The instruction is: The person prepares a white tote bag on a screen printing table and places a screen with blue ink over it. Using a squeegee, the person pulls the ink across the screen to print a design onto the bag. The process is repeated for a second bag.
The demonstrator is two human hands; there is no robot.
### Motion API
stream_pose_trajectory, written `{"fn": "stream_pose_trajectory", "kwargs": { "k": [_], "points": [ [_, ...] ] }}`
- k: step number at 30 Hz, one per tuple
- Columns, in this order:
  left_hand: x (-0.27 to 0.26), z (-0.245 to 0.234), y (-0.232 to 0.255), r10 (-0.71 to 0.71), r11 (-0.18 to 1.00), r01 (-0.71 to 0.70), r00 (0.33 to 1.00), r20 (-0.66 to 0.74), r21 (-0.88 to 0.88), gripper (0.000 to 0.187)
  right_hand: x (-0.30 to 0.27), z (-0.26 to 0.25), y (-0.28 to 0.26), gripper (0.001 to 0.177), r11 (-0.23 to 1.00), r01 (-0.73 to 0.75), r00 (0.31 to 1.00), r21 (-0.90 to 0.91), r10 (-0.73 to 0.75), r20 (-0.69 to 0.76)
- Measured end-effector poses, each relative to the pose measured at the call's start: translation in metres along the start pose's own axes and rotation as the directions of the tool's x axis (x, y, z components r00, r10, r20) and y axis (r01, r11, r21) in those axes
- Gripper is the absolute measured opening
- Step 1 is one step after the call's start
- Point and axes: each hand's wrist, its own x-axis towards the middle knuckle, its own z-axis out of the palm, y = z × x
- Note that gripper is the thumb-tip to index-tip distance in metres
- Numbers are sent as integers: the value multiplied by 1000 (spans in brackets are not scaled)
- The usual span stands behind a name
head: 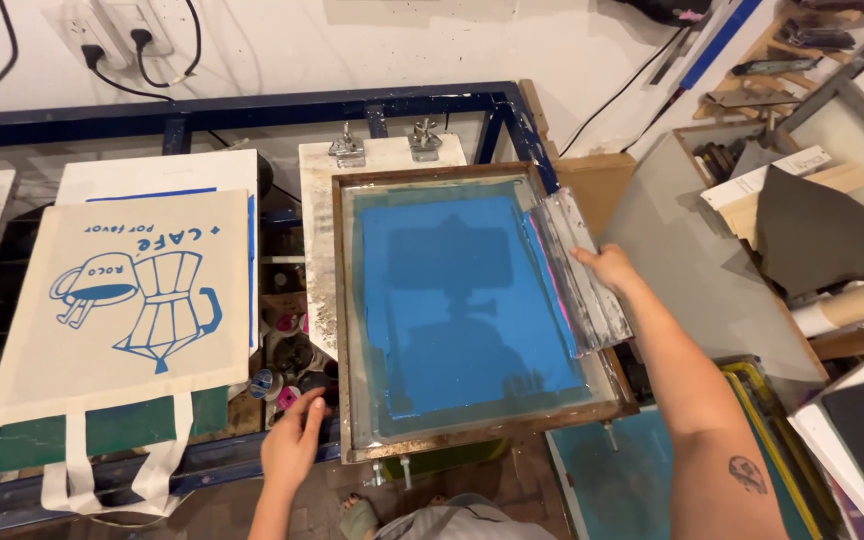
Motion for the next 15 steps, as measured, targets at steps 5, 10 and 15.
{"fn": "stream_pose_trajectory", "kwargs": {
  "k": [5, 10, 15],
  "points": [
    [1, 23, 5, 47, 993, -39, 997, 66, -110, 76, -2, 0, 7, 117, 998, -40, 991, -40, 44, 125],
    [-3, 29, 25, -20, 999, 24, 994, 109, -35, 79, -41, -10, -6, 122, 980, -186, 953, 77, 161, 255],
    [2, 46, 27, -1, 1000, -1, 998, 58, 19, 72, -35, -12, -3, 90, 976, -129, 968, 178, 85, 234]
  ]
}}
